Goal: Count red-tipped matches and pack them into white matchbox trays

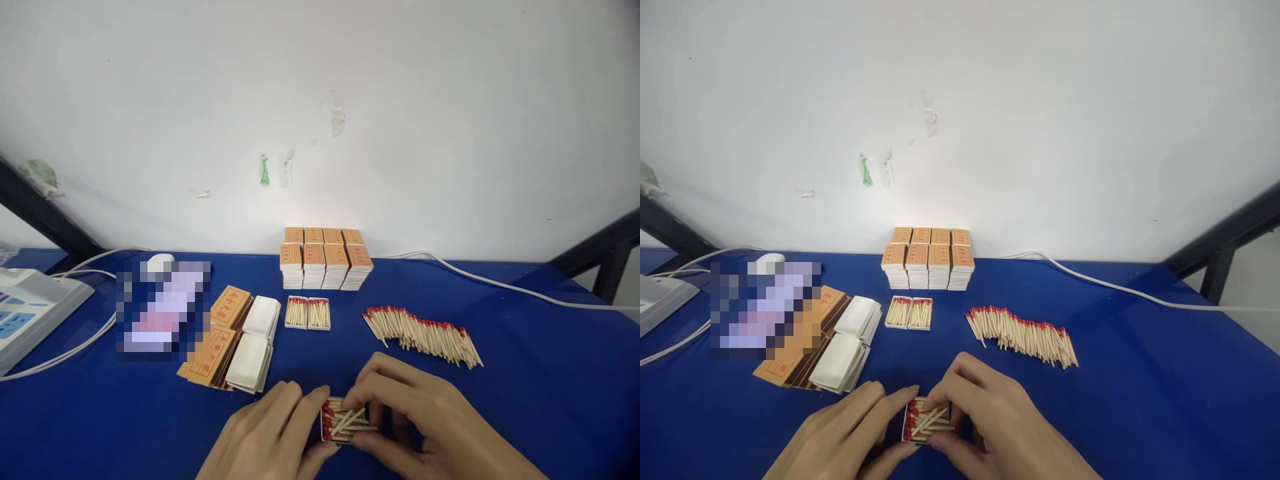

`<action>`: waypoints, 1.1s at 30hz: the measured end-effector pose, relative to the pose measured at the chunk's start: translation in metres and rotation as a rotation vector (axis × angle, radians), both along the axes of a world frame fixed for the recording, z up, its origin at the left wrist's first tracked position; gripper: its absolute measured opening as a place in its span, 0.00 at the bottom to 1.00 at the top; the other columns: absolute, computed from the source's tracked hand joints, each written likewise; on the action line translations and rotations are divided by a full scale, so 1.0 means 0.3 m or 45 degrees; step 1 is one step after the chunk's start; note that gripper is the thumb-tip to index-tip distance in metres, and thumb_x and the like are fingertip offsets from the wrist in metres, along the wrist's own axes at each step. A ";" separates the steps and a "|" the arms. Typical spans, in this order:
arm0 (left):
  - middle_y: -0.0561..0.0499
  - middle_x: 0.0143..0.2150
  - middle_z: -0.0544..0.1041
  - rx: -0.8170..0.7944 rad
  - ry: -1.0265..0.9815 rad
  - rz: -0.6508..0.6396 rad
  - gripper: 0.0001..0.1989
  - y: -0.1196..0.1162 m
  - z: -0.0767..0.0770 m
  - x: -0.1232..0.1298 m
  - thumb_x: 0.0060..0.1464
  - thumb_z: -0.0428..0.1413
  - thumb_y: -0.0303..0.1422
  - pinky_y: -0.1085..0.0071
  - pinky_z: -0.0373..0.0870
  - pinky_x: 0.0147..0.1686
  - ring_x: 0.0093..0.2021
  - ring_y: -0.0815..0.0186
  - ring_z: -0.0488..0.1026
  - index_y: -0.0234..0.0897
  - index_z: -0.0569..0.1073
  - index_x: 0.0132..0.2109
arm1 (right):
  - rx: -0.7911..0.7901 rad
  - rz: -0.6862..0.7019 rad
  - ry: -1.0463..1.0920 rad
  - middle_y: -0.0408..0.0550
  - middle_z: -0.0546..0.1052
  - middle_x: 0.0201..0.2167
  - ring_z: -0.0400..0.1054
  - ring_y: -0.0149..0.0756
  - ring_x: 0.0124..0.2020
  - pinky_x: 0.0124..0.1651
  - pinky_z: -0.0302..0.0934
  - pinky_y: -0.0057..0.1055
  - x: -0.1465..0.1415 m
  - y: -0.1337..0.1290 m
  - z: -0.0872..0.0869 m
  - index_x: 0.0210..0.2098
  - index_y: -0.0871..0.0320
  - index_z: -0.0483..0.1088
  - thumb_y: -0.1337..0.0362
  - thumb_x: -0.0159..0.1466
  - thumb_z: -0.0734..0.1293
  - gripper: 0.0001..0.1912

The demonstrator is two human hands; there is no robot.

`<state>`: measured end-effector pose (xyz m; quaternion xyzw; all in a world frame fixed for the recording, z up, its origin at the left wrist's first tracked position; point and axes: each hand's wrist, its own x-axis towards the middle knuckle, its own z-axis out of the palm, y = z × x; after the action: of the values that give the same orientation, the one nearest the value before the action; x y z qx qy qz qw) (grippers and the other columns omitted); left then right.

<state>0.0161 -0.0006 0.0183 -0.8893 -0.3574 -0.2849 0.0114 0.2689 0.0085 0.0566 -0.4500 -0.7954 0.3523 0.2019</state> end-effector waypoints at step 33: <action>0.52 0.37 0.80 -0.022 0.010 -0.013 0.20 -0.003 -0.002 -0.008 0.87 0.42 0.43 0.71 0.81 0.26 0.29 0.65 0.85 0.36 0.73 0.62 | -0.083 -0.116 0.182 0.38 0.83 0.38 0.79 0.28 0.36 0.39 0.70 0.24 0.007 0.009 -0.018 0.39 0.48 0.83 0.72 0.73 0.74 0.11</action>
<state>0.0138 -0.0016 0.0176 -0.8924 -0.3551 -0.2784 0.0038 0.2711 0.0111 0.0511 -0.4657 -0.7459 0.3996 0.2590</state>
